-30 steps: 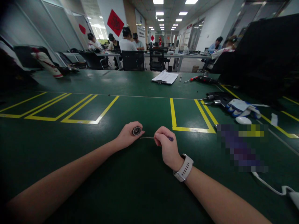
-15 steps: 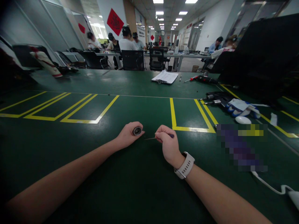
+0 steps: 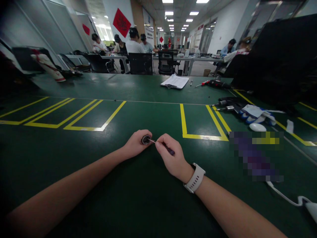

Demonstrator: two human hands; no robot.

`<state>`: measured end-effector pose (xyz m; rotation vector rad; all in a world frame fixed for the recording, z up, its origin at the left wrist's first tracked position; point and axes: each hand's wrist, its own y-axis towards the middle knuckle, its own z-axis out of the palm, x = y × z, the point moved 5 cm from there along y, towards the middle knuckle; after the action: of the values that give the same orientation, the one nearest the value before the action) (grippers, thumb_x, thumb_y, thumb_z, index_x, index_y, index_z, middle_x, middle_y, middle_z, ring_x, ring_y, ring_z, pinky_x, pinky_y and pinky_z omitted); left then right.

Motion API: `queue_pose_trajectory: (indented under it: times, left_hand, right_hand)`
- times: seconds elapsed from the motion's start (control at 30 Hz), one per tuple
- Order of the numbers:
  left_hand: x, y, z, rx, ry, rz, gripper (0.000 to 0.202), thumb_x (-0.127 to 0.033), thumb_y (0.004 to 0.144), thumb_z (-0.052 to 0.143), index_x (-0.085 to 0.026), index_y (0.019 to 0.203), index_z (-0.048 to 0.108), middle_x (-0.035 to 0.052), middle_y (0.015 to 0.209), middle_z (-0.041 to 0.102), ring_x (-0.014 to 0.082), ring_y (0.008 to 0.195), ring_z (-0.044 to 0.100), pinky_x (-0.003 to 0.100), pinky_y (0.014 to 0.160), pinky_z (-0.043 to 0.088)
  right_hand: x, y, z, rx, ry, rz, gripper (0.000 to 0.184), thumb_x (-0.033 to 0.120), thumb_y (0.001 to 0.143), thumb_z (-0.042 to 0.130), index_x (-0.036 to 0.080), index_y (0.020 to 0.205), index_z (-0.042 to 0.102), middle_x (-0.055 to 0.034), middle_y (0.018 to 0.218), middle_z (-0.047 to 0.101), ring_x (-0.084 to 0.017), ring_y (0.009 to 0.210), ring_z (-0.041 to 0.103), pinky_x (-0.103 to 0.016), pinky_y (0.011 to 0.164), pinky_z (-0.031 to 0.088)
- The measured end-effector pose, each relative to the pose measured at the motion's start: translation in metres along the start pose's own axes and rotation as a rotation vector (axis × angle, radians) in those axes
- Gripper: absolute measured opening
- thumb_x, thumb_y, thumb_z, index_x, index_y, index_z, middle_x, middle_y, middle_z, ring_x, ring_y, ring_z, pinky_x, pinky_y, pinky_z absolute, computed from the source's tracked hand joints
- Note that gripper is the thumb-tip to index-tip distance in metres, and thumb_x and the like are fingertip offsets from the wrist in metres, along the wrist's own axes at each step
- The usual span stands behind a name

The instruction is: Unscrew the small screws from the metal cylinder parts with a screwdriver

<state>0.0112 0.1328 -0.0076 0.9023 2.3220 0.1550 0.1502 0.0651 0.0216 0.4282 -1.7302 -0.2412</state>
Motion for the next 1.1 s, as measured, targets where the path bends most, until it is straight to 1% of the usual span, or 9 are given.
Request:
queue_pose_trajectory:
  times: [0.13, 0.23, 0.37, 0.6, 0.7, 0.83, 0.9, 0.97, 1.1]
  left_hand:
    - [0.001, 0.0, 0.002, -0.001, 0.027, 0.002, 0.006, -0.02, 0.075, 0.058, -0.017, 0.076, 0.053, -0.0023, 0.073, 0.058, 0.0144, 0.07, 0.054, 0.031, 0.072, 0.04]
    - [0.001, -0.001, 0.003, -0.003, 0.042, 0.012, 0.004, -0.017, 0.075, 0.056, -0.017, 0.076, 0.052, -0.002, 0.073, 0.058, 0.0146, 0.07, 0.054, 0.031, 0.073, 0.04]
    - [-0.001, -0.002, 0.001, 0.011, 0.056, 0.035, 0.005, -0.013, 0.075, 0.053, -0.017, 0.076, 0.052, -0.0015, 0.074, 0.058, 0.0147, 0.071, 0.054, 0.031, 0.074, 0.039]
    - [-0.003, -0.002, -0.004, -0.022, 0.031, 0.02, 0.007, -0.012, 0.073, 0.054, -0.017, 0.074, 0.05, -0.0013, 0.074, 0.057, 0.0149, 0.072, 0.053, 0.03, 0.072, 0.039]
    - [-0.001, -0.002, -0.006, -0.049, 0.025, 0.011, 0.005, -0.013, 0.074, 0.054, -0.017, 0.073, 0.05, -0.001, 0.075, 0.057, 0.0149, 0.072, 0.053, 0.029, 0.071, 0.038]
    - [-0.001, -0.001, -0.005, -0.048, 0.061, 0.008, 0.005, -0.013, 0.074, 0.053, -0.017, 0.074, 0.051, -0.0011, 0.074, 0.057, 0.0154, 0.072, 0.053, 0.03, 0.07, 0.037]
    - [-0.003, -0.001, -0.005, -0.031, 0.077, 0.017, 0.006, -0.012, 0.073, 0.053, -0.018, 0.073, 0.051, -0.0013, 0.073, 0.057, 0.0156, 0.072, 0.054, 0.03, 0.07, 0.037]
    - [-0.004, -0.001, -0.005, -0.031, 0.083, 0.015, 0.006, -0.012, 0.073, 0.053, -0.018, 0.073, 0.051, -0.0013, 0.072, 0.057, 0.0157, 0.072, 0.054, 0.03, 0.07, 0.037]
    - [-0.003, -0.002, -0.006, -0.069, 0.061, 0.005, 0.005, -0.013, 0.074, 0.053, -0.017, 0.072, 0.051, -0.0014, 0.072, 0.057, 0.0148, 0.07, 0.053, 0.029, 0.07, 0.037]
  right_hand:
    - [0.016, -0.002, 0.009, 0.102, -0.262, -0.168, 0.016, 0.016, 0.085, 0.047, 0.021, 0.071, 0.052, -0.0001, 0.068, 0.048, -0.016, 0.064, 0.044, -0.031, 0.061, 0.033]
    - [0.018, -0.004, 0.013, 0.139, -0.328, -0.17, 0.016, 0.015, 0.084, 0.047, 0.021, 0.071, 0.052, -0.0007, 0.068, 0.048, -0.016, 0.064, 0.043, -0.031, 0.06, 0.032]
    - [0.002, -0.002, 0.008, 0.074, -0.115, 0.053, 0.018, 0.019, 0.085, 0.047, 0.021, 0.068, 0.051, 0.0016, 0.064, 0.046, -0.014, 0.059, 0.043, -0.029, 0.056, 0.033]
    - [-0.036, 0.001, 0.006, -0.131, 0.635, 0.497, 0.014, 0.025, 0.077, 0.056, 0.019, 0.064, 0.053, 0.0027, 0.058, 0.047, -0.013, 0.056, 0.044, -0.029, 0.057, 0.036]
    - [-0.035, 0.0, 0.005, -0.156, 0.621, 0.456, 0.013, 0.025, 0.078, 0.056, 0.019, 0.066, 0.055, 0.0022, 0.06, 0.048, -0.013, 0.057, 0.044, -0.029, 0.058, 0.036]
    - [-0.023, -0.002, 0.003, -0.106, 0.275, 0.25, 0.015, 0.025, 0.082, 0.053, 0.02, 0.068, 0.057, 0.0019, 0.063, 0.05, -0.014, 0.062, 0.045, -0.028, 0.059, 0.035]
    - [-0.02, -0.004, 0.005, -0.063, 0.194, 0.206, 0.017, 0.025, 0.083, 0.053, 0.02, 0.068, 0.057, 0.002, 0.064, 0.05, -0.014, 0.062, 0.045, -0.028, 0.06, 0.035]
    - [-0.022, -0.004, 0.006, -0.056, 0.254, 0.24, 0.017, 0.025, 0.083, 0.052, 0.02, 0.068, 0.056, 0.0022, 0.064, 0.05, -0.014, 0.062, 0.046, -0.028, 0.06, 0.035]
    - [-0.032, -0.002, 0.007, -0.114, 0.556, 0.426, 0.014, 0.025, 0.079, 0.055, 0.02, 0.067, 0.056, 0.0024, 0.059, 0.05, -0.014, 0.059, 0.046, -0.028, 0.058, 0.036]
